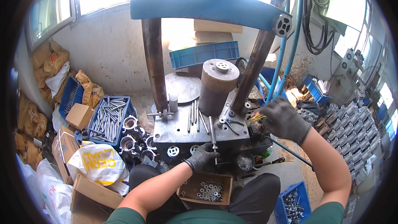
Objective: The person sits on the floor in a workshop and uses a manual hydraulic press to assemble metal components. They pick up small metal discs and rods from nearby boxes, place them into the press die, and operate the lever to press the parts together. The assembled units are then placed into a blue bin.
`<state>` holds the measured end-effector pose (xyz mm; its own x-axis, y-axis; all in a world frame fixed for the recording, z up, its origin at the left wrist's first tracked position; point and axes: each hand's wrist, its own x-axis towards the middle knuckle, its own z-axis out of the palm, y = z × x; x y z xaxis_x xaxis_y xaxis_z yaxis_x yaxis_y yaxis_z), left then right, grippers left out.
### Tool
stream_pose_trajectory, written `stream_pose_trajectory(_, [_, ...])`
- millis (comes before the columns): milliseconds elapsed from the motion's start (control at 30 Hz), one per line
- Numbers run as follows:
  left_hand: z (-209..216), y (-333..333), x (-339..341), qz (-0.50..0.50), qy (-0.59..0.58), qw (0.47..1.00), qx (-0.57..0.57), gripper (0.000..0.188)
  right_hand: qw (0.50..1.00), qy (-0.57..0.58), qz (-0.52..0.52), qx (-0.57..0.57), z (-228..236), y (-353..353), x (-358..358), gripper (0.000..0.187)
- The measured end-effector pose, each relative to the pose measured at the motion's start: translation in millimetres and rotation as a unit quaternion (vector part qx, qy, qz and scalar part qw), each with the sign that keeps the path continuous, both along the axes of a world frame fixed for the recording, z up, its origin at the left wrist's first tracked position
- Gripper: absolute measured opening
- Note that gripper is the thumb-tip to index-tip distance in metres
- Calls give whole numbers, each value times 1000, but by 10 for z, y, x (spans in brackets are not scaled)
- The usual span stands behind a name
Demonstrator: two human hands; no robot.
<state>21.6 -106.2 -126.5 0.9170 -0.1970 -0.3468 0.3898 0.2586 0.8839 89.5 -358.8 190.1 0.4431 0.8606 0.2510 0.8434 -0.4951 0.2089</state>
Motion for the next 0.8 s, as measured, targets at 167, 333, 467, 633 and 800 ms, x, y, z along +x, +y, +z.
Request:
stream_pose_trajectory(167, [264,17,-370,14,-191,963,189,66,990,71,-121,-23,-160,-1226,-821,17])
stream_pose_trajectory(333, [524,-22,-420,50,-266,948,165,59,964,101,-210,129,-515,-1927,-1317,20])
stream_pose_trajectory(467, [1068,83,-151,112,-311,916,225,57,944,-24,-218,246,-657,-1823,-1149,23])
stream_pose_trajectory(633, [1677,300,523,162,-465,866,86,59,920,-182,-133,320,-257,-1546,-304,27])
stream_pose_trajectory(800, [2320,317,1319,235,-511,823,81,41,914,-155,-210,310,64,-1410,280,29])
